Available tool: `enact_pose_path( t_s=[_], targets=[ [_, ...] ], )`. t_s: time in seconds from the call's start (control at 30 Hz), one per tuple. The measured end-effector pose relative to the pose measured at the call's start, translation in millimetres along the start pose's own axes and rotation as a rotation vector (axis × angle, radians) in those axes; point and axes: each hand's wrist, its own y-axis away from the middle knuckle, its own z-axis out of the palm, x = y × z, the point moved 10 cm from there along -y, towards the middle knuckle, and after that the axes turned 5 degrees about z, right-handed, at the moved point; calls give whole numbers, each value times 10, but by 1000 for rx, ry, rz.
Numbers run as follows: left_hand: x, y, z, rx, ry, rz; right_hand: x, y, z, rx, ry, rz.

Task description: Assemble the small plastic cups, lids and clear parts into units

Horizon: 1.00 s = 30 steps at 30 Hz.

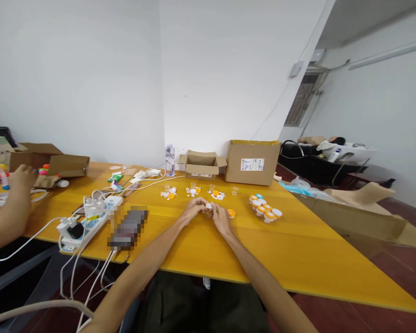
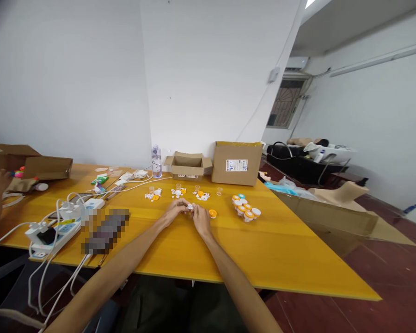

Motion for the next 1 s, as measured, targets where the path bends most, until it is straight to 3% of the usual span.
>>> enact_pose_path(
  t_s=[0.4, 0.73, 1.0],
  targets=[
    [4, -33, -6, -53, -28, 25, 6, -6, 9, -23, -61, 32],
    [128, -33, 71, -90, -53, 136, 44, -14, 110, -146, -248, 110],
    [163, -64, 5, -55, -139, 211, 13, -9, 155, -213, -319, 131]
  ],
)
